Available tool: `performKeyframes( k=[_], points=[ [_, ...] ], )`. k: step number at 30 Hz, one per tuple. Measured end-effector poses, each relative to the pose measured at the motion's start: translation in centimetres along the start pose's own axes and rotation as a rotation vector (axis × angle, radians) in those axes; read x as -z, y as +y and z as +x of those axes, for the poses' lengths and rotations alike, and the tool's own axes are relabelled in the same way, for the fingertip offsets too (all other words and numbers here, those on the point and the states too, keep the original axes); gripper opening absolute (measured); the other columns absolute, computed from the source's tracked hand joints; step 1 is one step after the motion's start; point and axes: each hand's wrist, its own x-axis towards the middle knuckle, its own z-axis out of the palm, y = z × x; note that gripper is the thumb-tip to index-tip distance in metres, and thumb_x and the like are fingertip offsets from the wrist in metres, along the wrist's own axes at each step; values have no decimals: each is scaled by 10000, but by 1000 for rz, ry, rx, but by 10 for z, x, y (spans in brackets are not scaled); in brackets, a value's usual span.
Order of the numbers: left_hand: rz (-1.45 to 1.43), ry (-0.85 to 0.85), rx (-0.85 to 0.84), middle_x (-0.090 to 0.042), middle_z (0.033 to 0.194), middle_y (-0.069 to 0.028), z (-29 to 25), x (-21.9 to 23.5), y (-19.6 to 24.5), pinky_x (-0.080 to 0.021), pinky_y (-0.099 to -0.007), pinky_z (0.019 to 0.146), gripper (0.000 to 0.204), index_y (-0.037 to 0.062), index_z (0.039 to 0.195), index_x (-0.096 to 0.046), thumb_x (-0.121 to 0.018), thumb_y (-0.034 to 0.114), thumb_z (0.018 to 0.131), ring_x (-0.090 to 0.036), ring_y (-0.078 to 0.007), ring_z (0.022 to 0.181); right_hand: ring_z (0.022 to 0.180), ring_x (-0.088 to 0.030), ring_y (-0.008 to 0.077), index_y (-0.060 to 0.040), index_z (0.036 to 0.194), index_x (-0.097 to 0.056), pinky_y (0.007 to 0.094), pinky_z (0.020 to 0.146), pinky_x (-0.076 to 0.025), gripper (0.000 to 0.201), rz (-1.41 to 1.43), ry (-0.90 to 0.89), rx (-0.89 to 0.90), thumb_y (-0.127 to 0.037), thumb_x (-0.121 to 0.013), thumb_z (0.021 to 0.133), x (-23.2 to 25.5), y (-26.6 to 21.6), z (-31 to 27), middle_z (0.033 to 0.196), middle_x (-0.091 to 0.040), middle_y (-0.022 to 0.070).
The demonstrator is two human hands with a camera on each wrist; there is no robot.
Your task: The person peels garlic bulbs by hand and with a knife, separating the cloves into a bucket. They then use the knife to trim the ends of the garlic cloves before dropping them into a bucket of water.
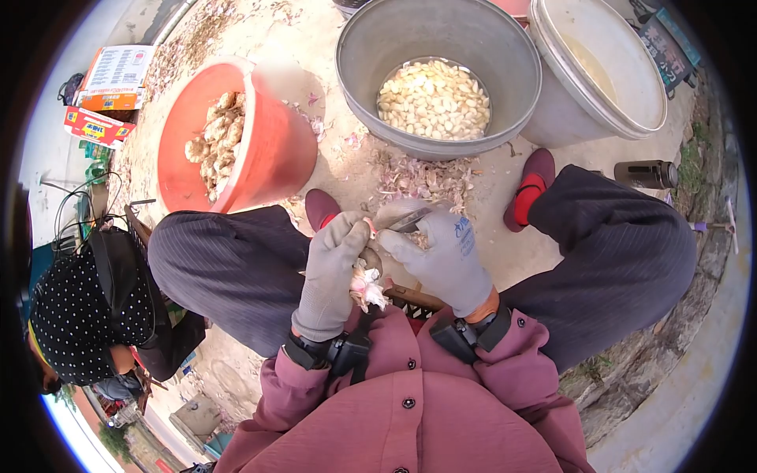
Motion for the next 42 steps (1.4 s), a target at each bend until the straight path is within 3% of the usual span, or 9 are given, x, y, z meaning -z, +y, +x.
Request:
performKeyframes(
  k=[5,7,8,10,17,19,22,34,42],
  points=[
    [35,3,-16,-595,775,-11,-1,-4,2,-423,-200,608,177,12,970,-584,-507,169,995,-517,-51,641,781,-686,133,-7,945,-701,293,681,-526,140,-156,-19,27,-80,-668,830,3,2,-1,855,-706,88],
    [24,-70,-18,-595,730,-33,-1,-4,3,-454,-213,473,230,-11,1051,-554,-519,210,998,-536,-77,524,757,-670,105,-2,979,-684,267,653,-523,144,195,33,-225,-88,-648,869,4,12,-2,873,-703,82],
    [22,-71,-19,-595,730,-33,0,-3,2,-454,-213,473,230,-11,1051,-554,-519,210,998,-536,-77,524,757,-670,105,-2,979,-684,267,653,-523,144,193,33,-224,-88,-648,869,5,10,-1,873,-703,82],
    [56,-112,-52,-587,761,-24,2,0,3,-459,-206,517,223,-16,1083,-548,-511,186,995,-543,-69,577,769,-647,88,10,1036,-651,230,652,-512,168,477,116,-311,-90,-620,905,5,6,0,907,-695,76],
    [133,-83,-98,-620,845,-14,-3,-4,6,-447,-181,616,243,-33,1142,-563,-520,141,978,-540,-48,659,752,-603,53,23,1065,-631,209,647,-490,188,496,198,-248,-83,-615,911,4,8,2,893,-675,49],
    [153,-49,-132,-636,863,-17,1,-2,6,-458,-179,641,227,-25,1124,-597,-544,127,965,-557,-44,707,725,-577,35,13,1047,-636,200,619,-462,172,348,93,-365,-83,-625,905,12,-2,1,866,-662,20],
    [164,1,-93,-653,878,-26,-3,-9,17,-473,-184,661,187,-13,1089,-623,-561,95,949,-579,-49,731,717,-564,28,9,1025,-639,193,599,-439,163,349,68,-373,-97,-636,902,13,3,1,841,-648,2],
    [301,18,-120,-669,864,-20,-2,-11,19,-447,-177,669,122,0,1026,-627,-591,52,921,-584,-28,765,794,-665,106,25,1054,-621,213,654,-526,199,539,68,-302,-128,-601,928,7,8,-1,906,-687,75],
    [336,-18,-89,-607,794,13,-2,-8,22,-431,-182,617,99,-2,999,-626,-606,33,908,-537,-11,706,773,-665,122,41,1042,-596,238,670,-535,232,559,43,-387,-169,-610,943,12,12,-3,897,-688,100]
  ],
)
